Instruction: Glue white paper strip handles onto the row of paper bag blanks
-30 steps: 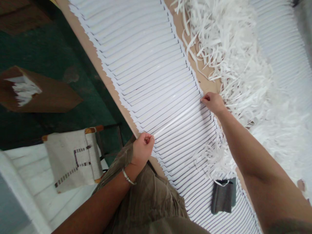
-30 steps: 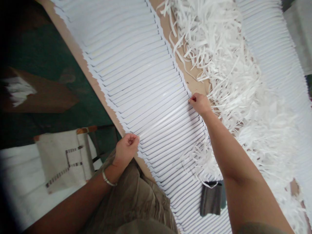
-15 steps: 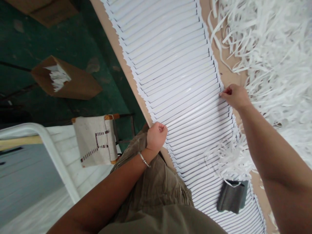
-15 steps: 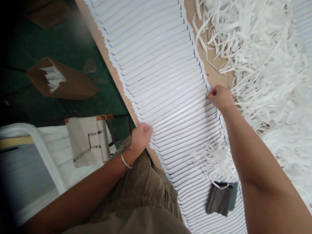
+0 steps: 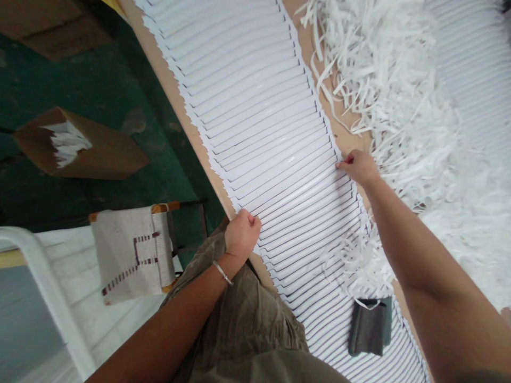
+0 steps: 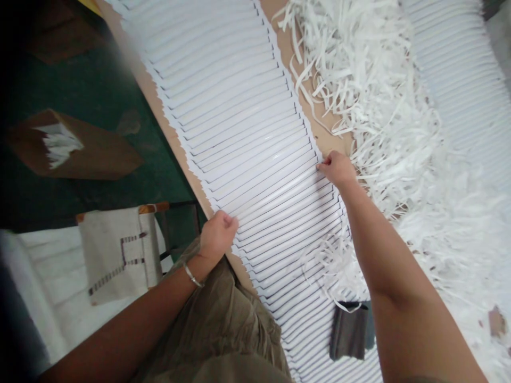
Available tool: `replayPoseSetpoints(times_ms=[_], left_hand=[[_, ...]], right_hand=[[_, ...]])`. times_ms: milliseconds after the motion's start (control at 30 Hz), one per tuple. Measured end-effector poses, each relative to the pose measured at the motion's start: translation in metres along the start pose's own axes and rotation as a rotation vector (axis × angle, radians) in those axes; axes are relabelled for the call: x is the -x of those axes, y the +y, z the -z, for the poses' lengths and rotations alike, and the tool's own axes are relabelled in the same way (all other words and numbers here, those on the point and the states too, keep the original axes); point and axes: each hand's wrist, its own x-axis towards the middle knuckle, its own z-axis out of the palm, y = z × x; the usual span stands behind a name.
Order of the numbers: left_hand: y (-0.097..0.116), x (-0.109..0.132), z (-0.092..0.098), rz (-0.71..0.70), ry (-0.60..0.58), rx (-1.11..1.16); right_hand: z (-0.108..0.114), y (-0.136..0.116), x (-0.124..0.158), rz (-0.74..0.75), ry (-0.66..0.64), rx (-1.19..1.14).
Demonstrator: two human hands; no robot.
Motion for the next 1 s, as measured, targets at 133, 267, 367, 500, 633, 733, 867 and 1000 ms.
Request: replayPoseSetpoints(times_ms=[133, 267, 367, 500, 633, 733, 867, 1000], left_hand=[[-0.011, 0.001, 0.002, -0.049, 0.001, 0.145], [-0.020, 0.012, 0.005, -0.125, 0.017, 0.281], [-0.023, 0.021, 0.007, -0.164, -0.006, 0.334], [-0.028, 0.028, 0.007, -0.186, -0.029, 0.368], [-0.033, 0.029, 0.008, -0.210, -0.064, 0.394], [-0.028, 0.026, 0.007, -0.263, -0.138, 0.427], [0.006, 0.028, 0.005, -0.491, -0.192, 0.458], [0.065, 0.053, 0.008, -0.886, -0.235, 0.602]], right_hand=[[0.010, 0.004, -0.004, -0.056, 0.097, -0.037], [0.014, 0.004, -0.016, 0.049, 0.222, -0.020], [0.009, -0.004, -0.035, 0.079, 0.269, -0.003], [0.002, -0.015, -0.055, 0.004, 0.283, -0.020], [0.009, 0.000, -0.044, 0.010, 0.317, 0.001], [0.028, 0.029, -0.004, 0.092, 0.408, 0.064], [0.061, 0.042, 0.086, 0.268, 0.425, 0.240], [0.086, -0.001, 0.179, 0.573, 0.090, 0.169]])
